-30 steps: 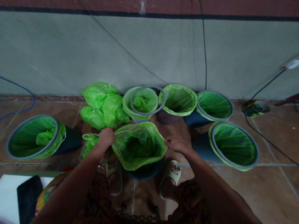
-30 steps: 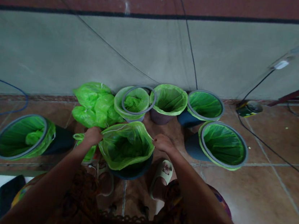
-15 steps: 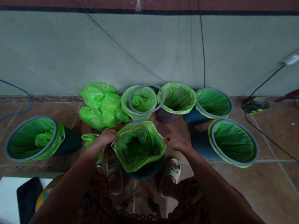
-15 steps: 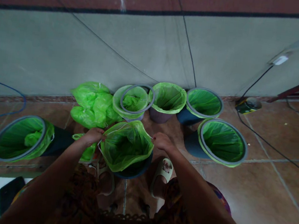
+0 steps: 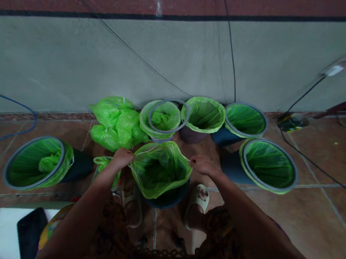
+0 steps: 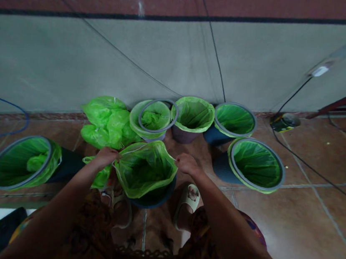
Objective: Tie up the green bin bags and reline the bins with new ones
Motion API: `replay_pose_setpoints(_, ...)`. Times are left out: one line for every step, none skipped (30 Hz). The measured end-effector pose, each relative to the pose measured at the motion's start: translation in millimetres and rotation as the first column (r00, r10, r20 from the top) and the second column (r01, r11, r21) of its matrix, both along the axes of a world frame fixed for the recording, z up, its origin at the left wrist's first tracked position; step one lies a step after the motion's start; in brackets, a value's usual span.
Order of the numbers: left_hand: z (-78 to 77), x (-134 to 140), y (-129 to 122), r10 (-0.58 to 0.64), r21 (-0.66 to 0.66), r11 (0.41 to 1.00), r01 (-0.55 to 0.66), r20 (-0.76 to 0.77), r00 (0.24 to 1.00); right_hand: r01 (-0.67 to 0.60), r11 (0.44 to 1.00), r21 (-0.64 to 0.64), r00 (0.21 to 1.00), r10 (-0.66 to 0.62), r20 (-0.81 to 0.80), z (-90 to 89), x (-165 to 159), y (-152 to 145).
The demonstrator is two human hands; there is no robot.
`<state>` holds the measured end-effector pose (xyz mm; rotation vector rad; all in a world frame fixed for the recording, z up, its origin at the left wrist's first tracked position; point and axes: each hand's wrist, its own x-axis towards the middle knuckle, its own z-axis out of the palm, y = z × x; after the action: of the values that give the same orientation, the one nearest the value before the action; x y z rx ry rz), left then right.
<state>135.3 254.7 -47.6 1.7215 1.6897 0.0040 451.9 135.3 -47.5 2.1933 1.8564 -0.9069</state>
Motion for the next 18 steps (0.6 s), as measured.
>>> replay_pose_setpoints(6.9, 1.5, 0.4, -0.009, 0.017, 1.000, 0.009, -0.030, 1.000, 0.005, 1.000, 0.011, 1.000, -0.005, -0.008, 0.8, 0.7, 0.1)
replay_pose_setpoints(14.2, 3.3, 0.8, -0.008, 0.032, 0.999, 0.010, -0.049, 0.999, 0.011, 1.000, 0.026, 1.000, -0.010, -0.019, 1.6, 1.4, 0.2)
replay_pose_setpoints(21.8, 5.3, 1.2, -0.002, 0.044, 0.999, 0.004, -0.059, 0.998, 0.016, 0.999, 0.046, 0.999, -0.015, -0.033, 2.2, 2.1, 0.2)
replay_pose_setpoints(29.4, 7.5, 1.5, 0.008, 0.057, 0.998, -0.004, -0.064, 0.998, 0.024, 0.998, 0.064, 0.999, -0.021, -0.047, 2.8, 2.8, 0.2)
replay_pose_setpoints(36.7, 9.8, 1.6, 0.018, 0.070, 0.997, -0.013, -0.069, 0.997, 0.033, 0.996, 0.081, 0.998, -0.028, -0.062, 3.1, 3.4, 0.3)
replay_pose_setpoints(43.5, 12.0, 1.4, 0.025, 0.081, 0.997, -0.019, -0.075, 0.997, 0.047, 0.994, 0.095, 0.996, -0.039, -0.077, 3.4, 3.9, 0.5)
replay_pose_setpoints(49.5, 14.1, 1.1, 0.031, 0.097, 0.995, -0.023, -0.083, 0.996, 0.066, 0.992, 0.109, 0.994, -0.056, -0.094, 3.8, 4.1, 0.8)
replay_pose_setpoints(54.5, 15.9, 0.5, 0.037, 0.118, 0.993, -0.026, -0.093, 0.995, 0.086, 0.988, 0.126, 0.990, -0.071, -0.119, 4.4, 4.1, 1.3)
replay_pose_setpoints(58.1, 17.4, -0.3, 0.046, 0.148, 0.988, -0.031, -0.100, 0.994, 0.112, 0.983, 0.147, 0.984, -0.089, -0.153, 5.4, 3.6, 2.1)
replay_pose_setpoints(60.4, 18.6, -1.1, 0.061, 0.183, 0.982, -0.042, -0.099, 0.993, 0.146, 0.974, 0.172, 0.973, -0.110, -0.201, 7.0, 2.6, 3.1)
replay_pose_setpoints(61.3, 19.5, -2.0, 0.080, 0.217, 0.974, -0.060, -0.087, 0.993, 0.182, 0.962, 0.204, 0.957, -0.126, -0.262, 9.4, 0.9, 4.3)
replay_pose_setpoints(61.2, 20.4, -2.8, 0.100, 0.252, 0.964, -0.082, -0.058, 0.993, 0.224, 0.946, 0.236, 0.931, -0.136, -0.337, 12.6, -1.7, 5.8)
replay_pose_setpoints(60.4, 21.3, -3.7, 0.118, 0.284, 0.952, -0.112, -0.004, 0.993, 0.271, 0.925, 0.265, 0.895, -0.140, -0.424, 17.0, -5.0, 7.4)
replay_pose_setpoints(59.6, 22.7, -4.6, 0.130, 0.312, 0.938, -0.149, 0.080, 0.988, 0.326, 0.900, 0.288, 0.843, -0.139, -0.520, 22.5, -9.1, 9.1)
replay_pose_setpoints(59.5, 24.6, -5.8, 0.133, 0.332, 0.923, -0.194, 0.198, 0.971, 0.384, 0.872, 0.305, 0.776, -0.125, -0.619, 29.4, -13.8, 10.6)
replay_pose_setpoints(60.7, 27.2, -7.5, 0.123, 0.341, 0.907, -0.246, 0.344, 0.931, 0.439, 0.844, 0.308, 0.692, -0.099, -0.715, 37.5, -19.1, 11.8)
replay_pose_setpoints(63.7, 30.5, -9.9, 0.096, 0.329, 0.898, -0.292, 0.501, 0.860, 0.493, 0.819, 0.293, 0.593, -0.070, -0.802, 46.6, -24.6, 12.7)
replay_pose_setpoints(68.6, 34.5, -13.1, 0.055, 0.299, 0.900, -0.319, 0.646, 0.762, 0.538, 0.802, 0.259, 0.481, -0.041, -0.876, 56.4, -30.2, 13.2)
